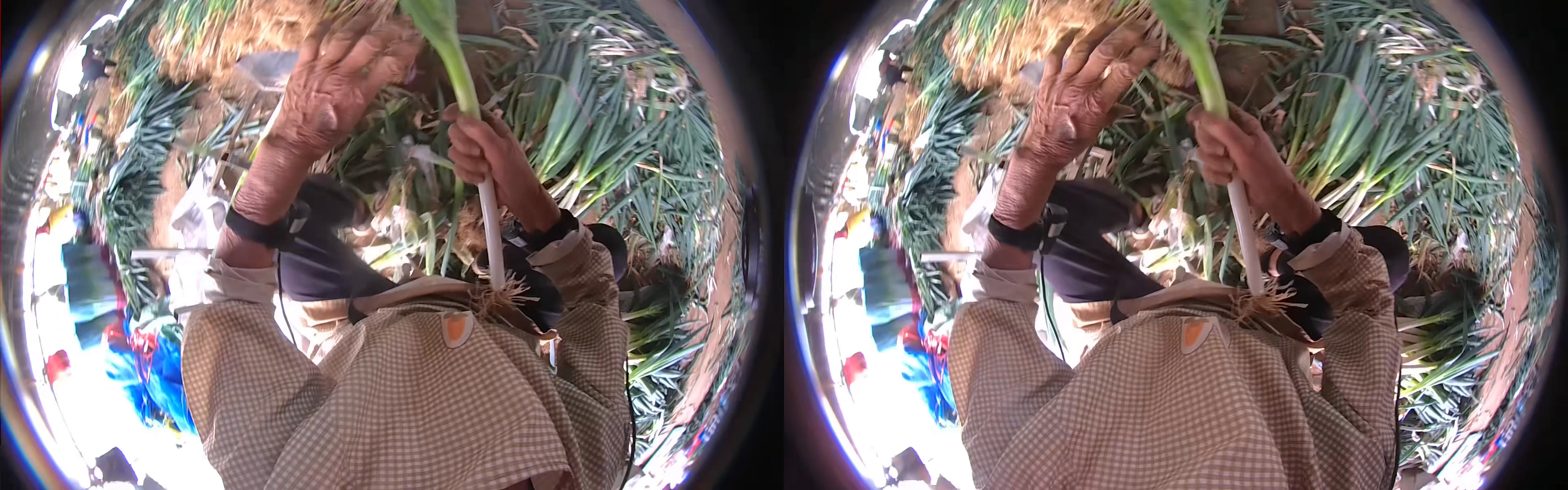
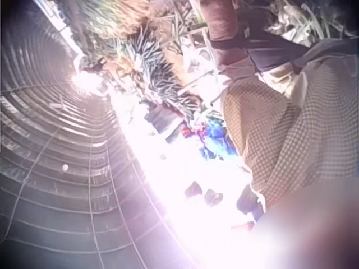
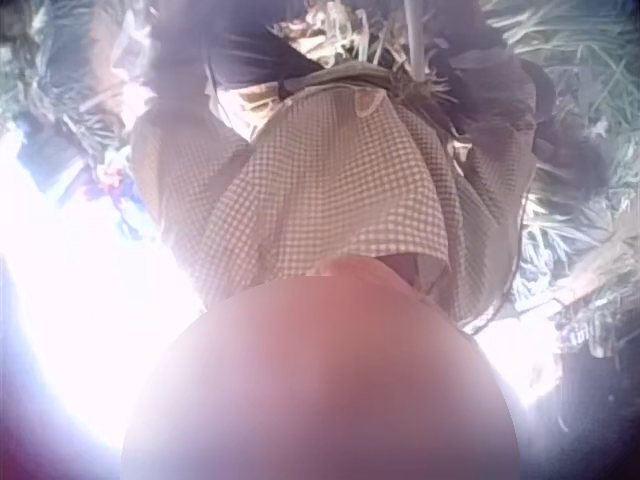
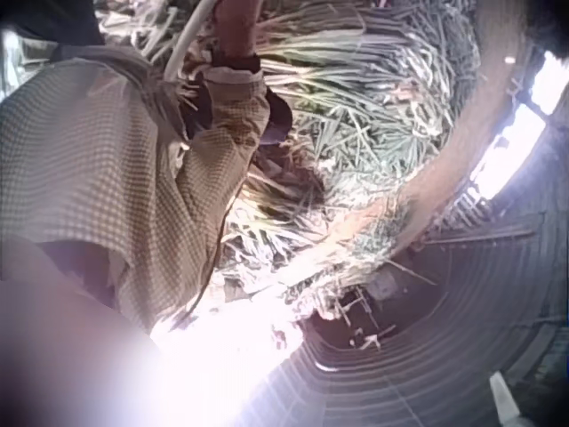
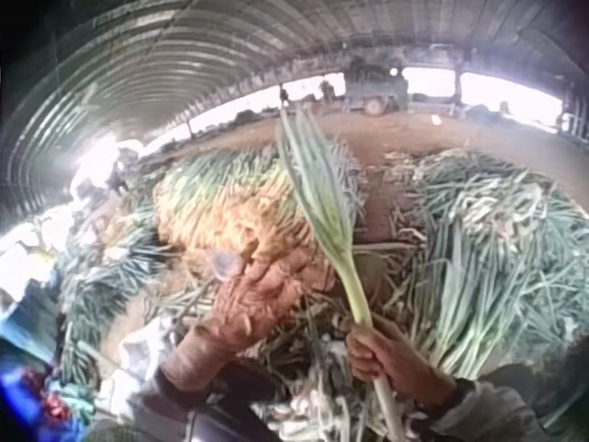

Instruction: Cleaning and peeling scallions to prepare them for sorting.

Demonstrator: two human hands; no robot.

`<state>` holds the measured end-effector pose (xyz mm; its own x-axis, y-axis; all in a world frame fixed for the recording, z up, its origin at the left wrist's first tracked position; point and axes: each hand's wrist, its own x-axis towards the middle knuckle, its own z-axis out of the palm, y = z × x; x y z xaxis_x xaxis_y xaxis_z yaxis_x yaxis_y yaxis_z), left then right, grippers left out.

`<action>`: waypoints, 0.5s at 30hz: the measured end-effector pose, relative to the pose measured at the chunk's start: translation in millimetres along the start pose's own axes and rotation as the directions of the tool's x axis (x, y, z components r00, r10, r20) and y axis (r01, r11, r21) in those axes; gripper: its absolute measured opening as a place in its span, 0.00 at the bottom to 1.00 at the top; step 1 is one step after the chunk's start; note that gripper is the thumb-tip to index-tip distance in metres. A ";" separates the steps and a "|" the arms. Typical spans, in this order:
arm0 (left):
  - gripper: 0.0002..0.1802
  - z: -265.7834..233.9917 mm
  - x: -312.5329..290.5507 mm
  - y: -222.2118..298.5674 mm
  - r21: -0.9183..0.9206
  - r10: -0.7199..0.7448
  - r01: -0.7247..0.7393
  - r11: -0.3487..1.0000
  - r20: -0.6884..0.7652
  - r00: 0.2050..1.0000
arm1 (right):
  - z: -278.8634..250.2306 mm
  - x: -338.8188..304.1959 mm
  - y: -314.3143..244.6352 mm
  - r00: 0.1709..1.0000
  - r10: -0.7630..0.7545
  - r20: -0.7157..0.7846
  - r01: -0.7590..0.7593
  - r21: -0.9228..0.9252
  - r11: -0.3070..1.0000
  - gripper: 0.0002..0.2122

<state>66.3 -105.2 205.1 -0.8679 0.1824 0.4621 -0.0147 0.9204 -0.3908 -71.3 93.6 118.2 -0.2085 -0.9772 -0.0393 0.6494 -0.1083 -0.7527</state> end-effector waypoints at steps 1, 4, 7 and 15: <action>0.31 -3.5 -6.3 -2.4 0.000 -0.016 0.016 1.000 0.024 1.000 | 1.0 5.4 8.1 0.992 0.037 0.118 -0.024 -0.112 0.993 0.11; 0.31 -7.6 -31.8 -22.5 -0.100 0.099 -0.088 0.991 0.104 0.990 | 29.6 15.9 26.5 0.940 0.214 0.264 -0.104 -0.374 0.922 0.13; 0.20 -21.1 -77.9 -57.5 -0.021 0.046 -0.041 0.999 0.351 0.935 | 25.0 25.1 42.9 0.924 0.193 0.330 0.086 -0.672 0.735 0.12; 0.11 -53.3 -244.9 -146.6 0.404 -0.709 0.586 0.703 0.466 0.530 | -178.7 75.8 38.4 0.965 -0.236 -0.116 -0.138 -0.987 -0.079 0.12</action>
<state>307.4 -266.4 191.7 -0.6805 -0.7170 0.1510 -0.7191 0.6140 -0.3254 -192.8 48.0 -31.2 -0.4393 -0.8962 0.0628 -0.7445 0.3240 -0.5837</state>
